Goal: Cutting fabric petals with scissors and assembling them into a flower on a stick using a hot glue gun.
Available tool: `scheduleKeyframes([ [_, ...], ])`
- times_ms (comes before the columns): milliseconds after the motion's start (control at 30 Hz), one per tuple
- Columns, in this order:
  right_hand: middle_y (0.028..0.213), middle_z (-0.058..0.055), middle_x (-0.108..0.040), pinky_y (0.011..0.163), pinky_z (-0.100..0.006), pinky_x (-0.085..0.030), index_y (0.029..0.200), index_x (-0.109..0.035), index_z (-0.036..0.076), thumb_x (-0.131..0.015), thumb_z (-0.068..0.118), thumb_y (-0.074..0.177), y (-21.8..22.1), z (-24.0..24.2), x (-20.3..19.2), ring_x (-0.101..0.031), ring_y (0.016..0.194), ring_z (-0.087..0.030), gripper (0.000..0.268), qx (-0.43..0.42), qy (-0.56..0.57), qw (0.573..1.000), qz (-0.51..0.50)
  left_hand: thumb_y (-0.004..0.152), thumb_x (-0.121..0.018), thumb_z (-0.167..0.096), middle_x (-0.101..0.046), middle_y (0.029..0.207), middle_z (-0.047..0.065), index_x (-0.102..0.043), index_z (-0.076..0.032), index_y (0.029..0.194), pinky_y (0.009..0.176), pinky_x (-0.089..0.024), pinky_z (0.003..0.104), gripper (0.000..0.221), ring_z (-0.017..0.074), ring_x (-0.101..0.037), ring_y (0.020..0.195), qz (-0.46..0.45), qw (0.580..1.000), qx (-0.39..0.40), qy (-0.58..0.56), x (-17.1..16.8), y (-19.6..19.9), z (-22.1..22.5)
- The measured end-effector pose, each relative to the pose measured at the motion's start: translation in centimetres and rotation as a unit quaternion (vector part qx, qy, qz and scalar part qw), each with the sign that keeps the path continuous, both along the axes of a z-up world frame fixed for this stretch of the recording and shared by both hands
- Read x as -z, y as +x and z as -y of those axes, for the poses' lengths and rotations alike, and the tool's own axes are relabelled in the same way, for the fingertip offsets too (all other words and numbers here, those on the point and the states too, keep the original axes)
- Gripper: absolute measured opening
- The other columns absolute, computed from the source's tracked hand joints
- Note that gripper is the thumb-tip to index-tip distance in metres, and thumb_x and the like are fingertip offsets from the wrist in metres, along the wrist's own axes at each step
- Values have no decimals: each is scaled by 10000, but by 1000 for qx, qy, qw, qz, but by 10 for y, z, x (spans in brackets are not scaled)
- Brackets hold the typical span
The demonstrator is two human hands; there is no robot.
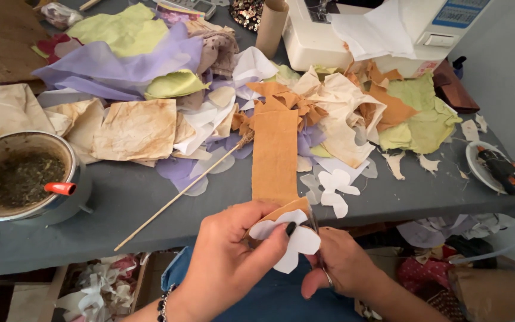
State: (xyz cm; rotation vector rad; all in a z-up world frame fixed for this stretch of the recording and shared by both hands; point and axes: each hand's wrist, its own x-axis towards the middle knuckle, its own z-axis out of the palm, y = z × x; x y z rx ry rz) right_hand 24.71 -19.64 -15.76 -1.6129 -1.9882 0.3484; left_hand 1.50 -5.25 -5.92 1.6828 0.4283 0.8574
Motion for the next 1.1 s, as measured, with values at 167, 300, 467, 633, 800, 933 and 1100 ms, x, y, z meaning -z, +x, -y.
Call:
scheduleKeyframes([
  [167, 709, 30, -509, 586, -344, -439, 764, -493, 148, -478, 843, 772, 3, 3, -3, -505, 589, -192, 695, -8, 6, 1000, 27, 876, -688, -208, -769, 802, -78, -799, -159, 1035, 622, -526, 234, 200, 60, -645, 709, -41, 998, 1, 37, -2, -4, -8],
  [300, 692, 42, -499, 585, -340, -431, 758, -478, 170, -468, 858, 764, 5, 4, -11, -492, 576, -195, 688, -7, -17, 1000, 20, 872, -652, -225, -770, 793, -95, -811, -180, 1020, 556, -504, 236, 222, 50, -649, 686, -79, 996, 26, 36, -18, -9, -17],
  [467, 694, 52, -495, 587, -323, -422, 765, -488, 187, -585, 803, 733, 11, 10, -14, -513, 587, -188, 625, -24, -34, 999, 27, 887, -674, -194, -498, 594, -54, -649, -176, 726, 502, -371, 291, 164, 111, -387, 552, -135, 983, 85, 93, -30, -14, -30],
  [633, 719, 65, -526, 633, -299, -445, 764, -481, 196, -602, 798, 708, 17, 18, -15, -520, 599, -175, 617, -30, -79, 996, 38, 881, -681, -263, -530, 549, -11, -614, -185, 713, 494, -355, 362, 196, 215, -411, 495, -208, 957, 91, 181, -38, -15, -42],
  [800, 680, 52, -508, 576, -317, -447, 754, -492, 193, -622, 793, 705, 20, 17, -20, -528, 551, -183, 616, -53, -92, 994, 23, 850, -644, -284, -581, 517, 32, -598, -183, 661, 509, -365, 403, 220, 293, -492, 488, -289, 925, 126, 214, -52, -15, -50],
  [933, 696, 74, -532, 593, -310, -457, 749, -470, 200, -612, 801, 715, 24, 22, -16, -525, 558, -177, 619, -59, -108, 992, 36, 873, -670, -275, -459, 486, 1, -460, -162, 619, 515, -351, 359, 348, 243, -378, 517, -285, 917, 147, 236, -54, -14, -55],
  [1100, 711, 76, -570, 587, -308, -466, 749, -476, 191, -684, 757, 699, 26, 24, -17, -535, 552, -168, 605, -63, -114, 991, 16, 820, -662, -229, -362, 491, -11, -407, -152, 601, 505, -318, 326, 345, 164, -279, 553, -310, 911, 168, 215, -59, -10, -58],
])
